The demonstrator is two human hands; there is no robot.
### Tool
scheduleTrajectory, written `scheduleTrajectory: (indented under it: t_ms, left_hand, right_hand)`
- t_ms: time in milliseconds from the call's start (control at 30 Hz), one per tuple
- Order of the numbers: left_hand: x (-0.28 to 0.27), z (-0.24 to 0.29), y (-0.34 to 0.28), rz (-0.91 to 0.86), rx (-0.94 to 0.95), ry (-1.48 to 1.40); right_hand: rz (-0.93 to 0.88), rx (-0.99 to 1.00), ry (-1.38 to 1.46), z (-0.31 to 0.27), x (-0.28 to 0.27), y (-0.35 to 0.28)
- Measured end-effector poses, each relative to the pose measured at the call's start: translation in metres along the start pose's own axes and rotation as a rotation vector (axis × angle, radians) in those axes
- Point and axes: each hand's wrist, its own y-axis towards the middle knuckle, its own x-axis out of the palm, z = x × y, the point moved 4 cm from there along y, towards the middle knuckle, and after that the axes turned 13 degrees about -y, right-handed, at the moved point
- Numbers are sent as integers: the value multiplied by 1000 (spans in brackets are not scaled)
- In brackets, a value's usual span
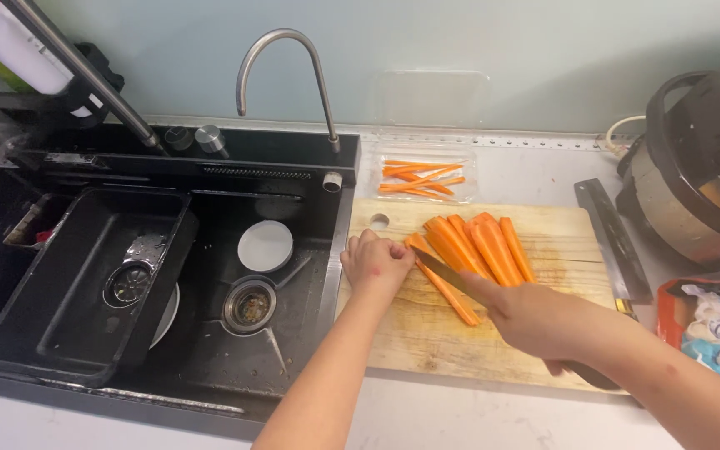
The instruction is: Slice carrots into thin strips on a cutting board using a knife.
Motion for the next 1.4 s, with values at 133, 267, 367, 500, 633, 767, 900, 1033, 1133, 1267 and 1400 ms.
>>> scheduleTrajectory:
  t_ms: [133,267,367,500,633,767,900,1033,1133,1267,1400]
  left_hand:
    - [-1,1,-1,-12,-10,8]
    - [1,-1,1,-13,-13,31]
    - [1,-1,1,-9,-5,46]
    - [-3,6,0,-6,74,135]
    - [-10,13,4,12,382,119]
    - [-5,26,-1,-329,887,161]
    - [-12,52,1,-560,1013,286]
    - [-14,68,-2,-807,860,519]
    - [-1,44,-9,-949,654,842]
    - [12,13,-15,-698,753,739]
    - [7,8,-21,-696,641,806]
  right_hand:
    - [-23,16,-27,13,13,-15]
    - [-55,-14,-48,33,28,-19]
    - [-95,-39,-44,45,32,-27]
    - [-251,60,-73,73,46,-30]
    - [-243,-202,193,164,85,9]
    - [-287,-158,329,197,71,22]
    - [37,-123,509,184,41,31]
    - [-33,57,879,149,39,40]
    - [14,-165,1005,132,39,63]
    - [64,-58,1008,116,34,65]
    - [90,-60,1116,132,48,86]
